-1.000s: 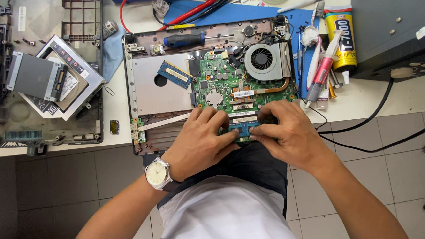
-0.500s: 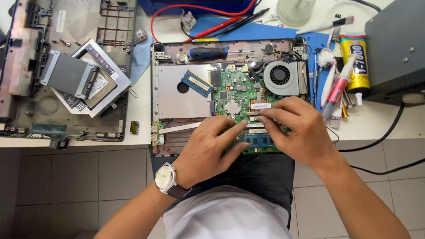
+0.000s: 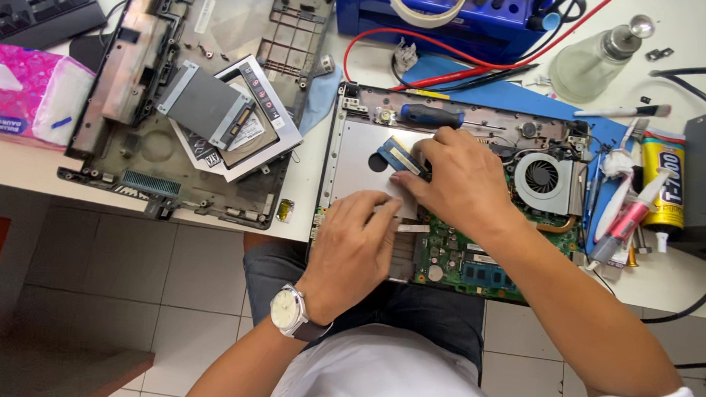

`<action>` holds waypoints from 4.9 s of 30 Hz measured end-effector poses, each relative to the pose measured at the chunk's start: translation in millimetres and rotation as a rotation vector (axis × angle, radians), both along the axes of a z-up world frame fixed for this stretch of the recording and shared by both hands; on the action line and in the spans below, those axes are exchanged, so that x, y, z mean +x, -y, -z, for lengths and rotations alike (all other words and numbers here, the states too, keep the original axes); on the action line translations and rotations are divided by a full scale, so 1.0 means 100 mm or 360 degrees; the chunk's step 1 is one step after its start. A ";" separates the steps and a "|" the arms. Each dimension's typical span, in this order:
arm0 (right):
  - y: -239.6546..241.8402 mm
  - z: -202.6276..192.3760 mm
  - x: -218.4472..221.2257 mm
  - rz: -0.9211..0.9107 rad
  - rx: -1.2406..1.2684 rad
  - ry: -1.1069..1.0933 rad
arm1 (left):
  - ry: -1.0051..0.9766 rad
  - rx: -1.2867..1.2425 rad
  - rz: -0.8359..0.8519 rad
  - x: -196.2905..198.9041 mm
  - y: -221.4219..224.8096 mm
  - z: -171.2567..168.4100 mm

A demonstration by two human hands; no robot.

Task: The person uses a screwdriver to remove screws from a laptop motherboard, detaches a cooling fan, and then installs a RAM module into a slot on the motherboard.

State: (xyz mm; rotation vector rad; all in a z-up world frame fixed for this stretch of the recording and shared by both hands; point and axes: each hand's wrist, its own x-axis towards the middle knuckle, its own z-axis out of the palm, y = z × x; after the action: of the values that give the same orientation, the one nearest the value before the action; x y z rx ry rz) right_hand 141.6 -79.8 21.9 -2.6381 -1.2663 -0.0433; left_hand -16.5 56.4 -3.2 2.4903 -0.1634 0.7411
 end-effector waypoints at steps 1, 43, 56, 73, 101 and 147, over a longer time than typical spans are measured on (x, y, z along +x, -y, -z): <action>-0.05 -0.02 -0.01 -0.0010 -0.0003 -0.0005 | -0.0005 -0.0003 -0.0010 -0.03 -0.06 -0.07; 1.64 0.21 -0.79 -0.0103 0.0501 0.0055 | -0.0100 0.0268 0.0492 0.15 0.74 0.05; 1.67 0.29 -0.79 -0.0190 0.0603 0.0111 | -0.0049 0.0313 0.0533 0.16 0.69 0.09; 1.64 0.37 -0.81 -0.0220 0.0778 0.0295 | 0.0090 0.0275 0.0537 0.18 0.70 0.06; 1.68 0.49 -0.79 -0.0095 0.0988 0.0310 | 0.0037 0.0239 0.0502 0.19 0.71 -0.02; 1.63 0.28 -0.80 0.0109 0.0643 0.0057 | -0.0032 0.0369 0.0433 0.08 0.74 -0.07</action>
State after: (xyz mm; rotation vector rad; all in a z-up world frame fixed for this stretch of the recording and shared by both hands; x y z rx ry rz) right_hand 61.5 -242.7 -6.0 -2.3370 -1.0462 -0.3232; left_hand -8.3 -17.7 3.6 2.6166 -0.5981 0.6113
